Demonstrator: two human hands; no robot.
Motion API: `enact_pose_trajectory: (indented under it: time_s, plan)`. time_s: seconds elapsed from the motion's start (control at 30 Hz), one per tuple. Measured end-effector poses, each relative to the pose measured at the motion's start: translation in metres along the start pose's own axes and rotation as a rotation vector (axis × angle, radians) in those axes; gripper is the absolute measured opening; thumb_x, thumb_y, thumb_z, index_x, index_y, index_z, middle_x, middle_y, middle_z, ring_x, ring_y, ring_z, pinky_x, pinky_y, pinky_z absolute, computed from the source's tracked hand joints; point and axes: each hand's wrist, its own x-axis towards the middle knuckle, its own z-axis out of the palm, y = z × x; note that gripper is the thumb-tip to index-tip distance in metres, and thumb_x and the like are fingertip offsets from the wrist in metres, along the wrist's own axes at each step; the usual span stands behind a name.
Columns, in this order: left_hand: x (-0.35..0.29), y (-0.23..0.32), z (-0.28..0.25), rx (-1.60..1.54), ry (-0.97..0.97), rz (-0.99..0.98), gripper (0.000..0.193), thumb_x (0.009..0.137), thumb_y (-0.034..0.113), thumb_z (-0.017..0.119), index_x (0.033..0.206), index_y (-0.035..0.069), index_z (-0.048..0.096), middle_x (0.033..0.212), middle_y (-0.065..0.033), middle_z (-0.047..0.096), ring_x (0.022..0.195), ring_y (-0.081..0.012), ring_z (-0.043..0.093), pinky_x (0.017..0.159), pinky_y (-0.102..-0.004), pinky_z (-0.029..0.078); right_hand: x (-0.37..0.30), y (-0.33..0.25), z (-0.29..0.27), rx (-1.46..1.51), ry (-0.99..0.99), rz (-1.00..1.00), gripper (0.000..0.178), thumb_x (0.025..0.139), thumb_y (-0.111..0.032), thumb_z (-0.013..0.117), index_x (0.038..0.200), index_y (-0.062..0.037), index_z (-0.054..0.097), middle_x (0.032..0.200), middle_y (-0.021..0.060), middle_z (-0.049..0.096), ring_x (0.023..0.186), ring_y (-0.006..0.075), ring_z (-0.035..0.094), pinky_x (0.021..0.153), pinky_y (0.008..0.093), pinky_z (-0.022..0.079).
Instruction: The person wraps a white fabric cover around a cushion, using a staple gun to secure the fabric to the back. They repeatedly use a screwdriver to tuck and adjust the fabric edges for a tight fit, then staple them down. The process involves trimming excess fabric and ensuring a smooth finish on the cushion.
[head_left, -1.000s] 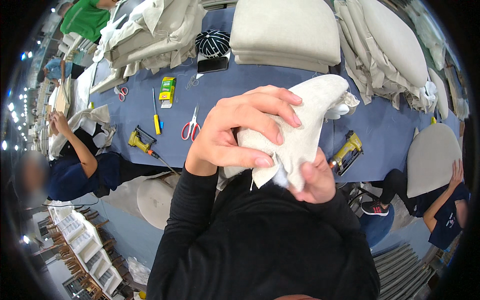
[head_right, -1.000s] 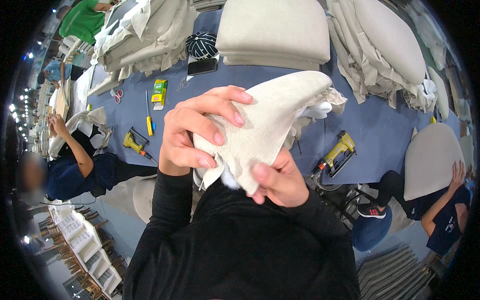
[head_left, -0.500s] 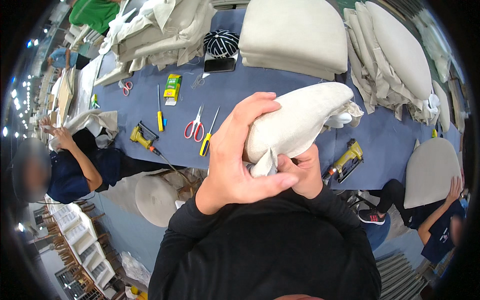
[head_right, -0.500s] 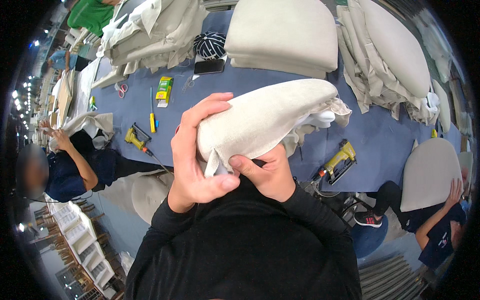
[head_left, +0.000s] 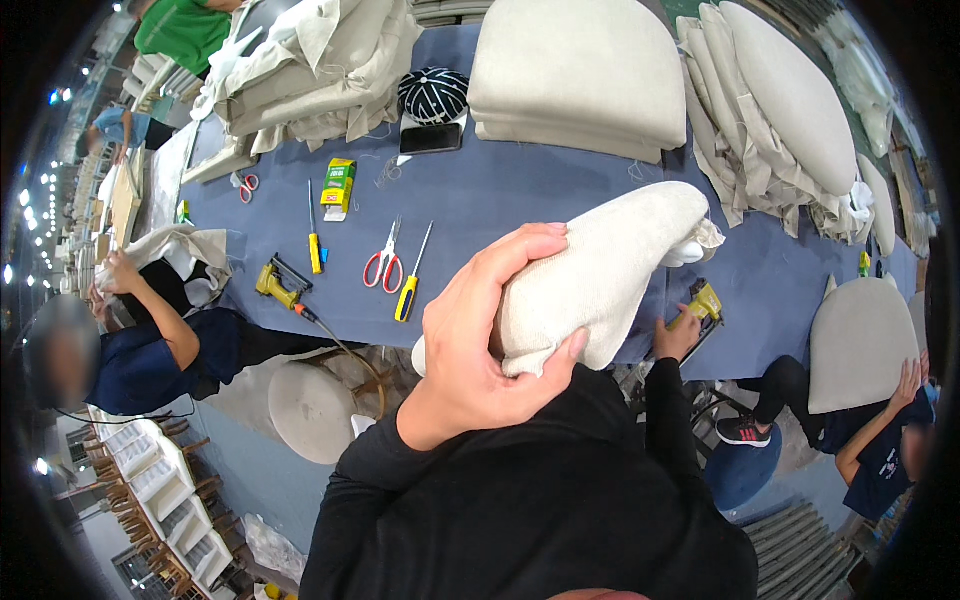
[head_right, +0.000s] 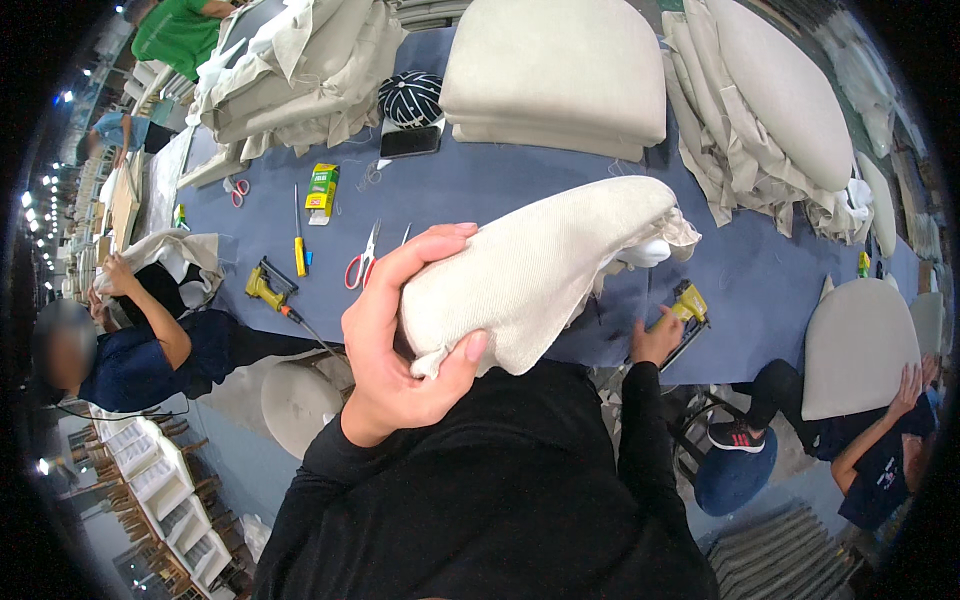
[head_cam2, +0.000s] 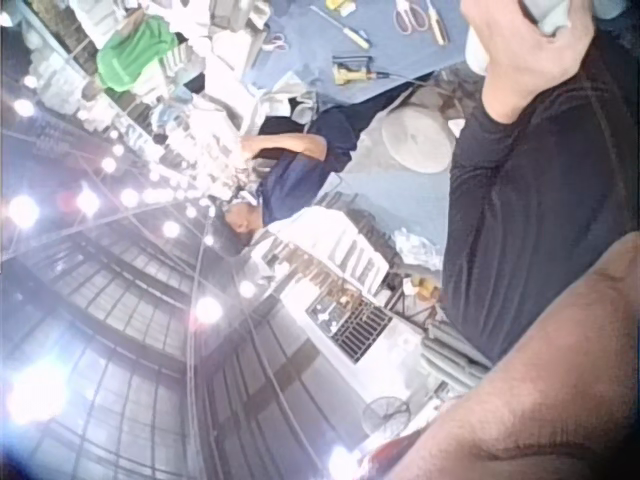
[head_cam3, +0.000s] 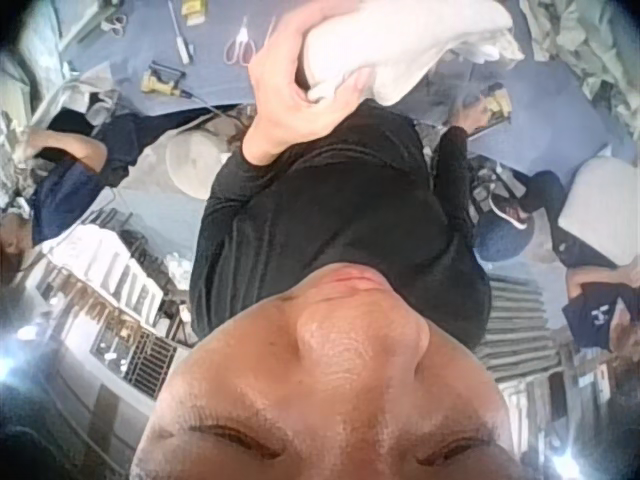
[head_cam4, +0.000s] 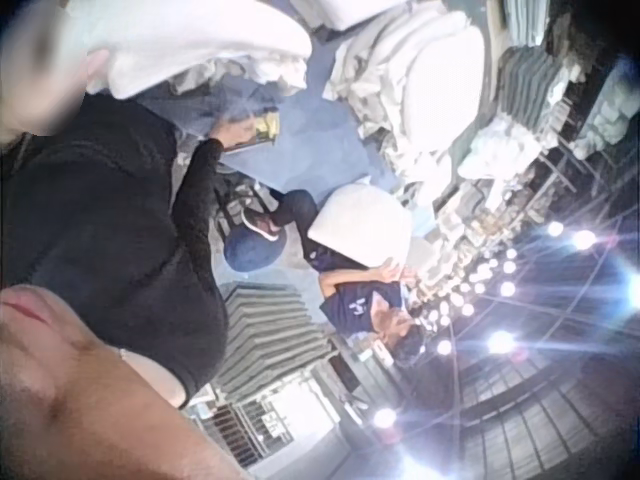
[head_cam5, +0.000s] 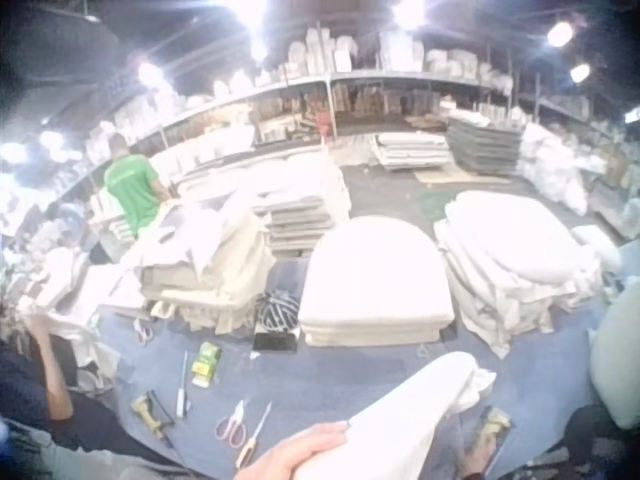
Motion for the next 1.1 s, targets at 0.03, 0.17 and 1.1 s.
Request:
enact_pose_trajectory:
  time_s: [0.03,0.17,1.1]
  plan:
    - [-0.001,0.003,-0.001,0.008,-0.011,0.001,0.065,0.075,0.007,0.085,0.134,-0.004,0.062,0.130,-0.0248,0.071,0.117,-0.0357,0.073,0.102,-0.0392,0.056,-0.001,0.010,-0.004,0.001,-0.010,0.142,0.071,0.078,-0.008,0.082,0.143,-0.0077,0.056,0.135,0.0216,0.065,0.134,0.0402,0.057,0.110,0.0495,0.046]
    - [-0.003,0.004,0.000,0.008,-0.102,0.000,0.065,0.081,0.010,0.080,0.138,-0.009,0.057,0.137,-0.0285,0.066,0.128,-0.0341,0.066,0.112,-0.0416,0.047,0.000,0.041,0.005,0.081,0.064,0.079,0.089,0.073,-0.005,0.081,0.154,-0.0157,0.046,0.131,0.0271,0.065,0.130,0.0451,0.058,0.110,0.0509,0.047]
    - [0.053,0.013,0.054,0.015,-0.119,-0.064,0.054,0.081,-0.005,0.073,0.134,0.001,0.065,0.115,-0.0134,0.076,0.105,-0.0169,0.072,0.092,-0.0316,0.056,-0.115,-0.340,-0.288,1.585,-0.516,0.074,0.059,0.110,-0.037,0.058,0.140,0.0122,0.046,0.065,0.0027,0.050,0.054,0.0123,0.049,0.056,0.0305,0.044]
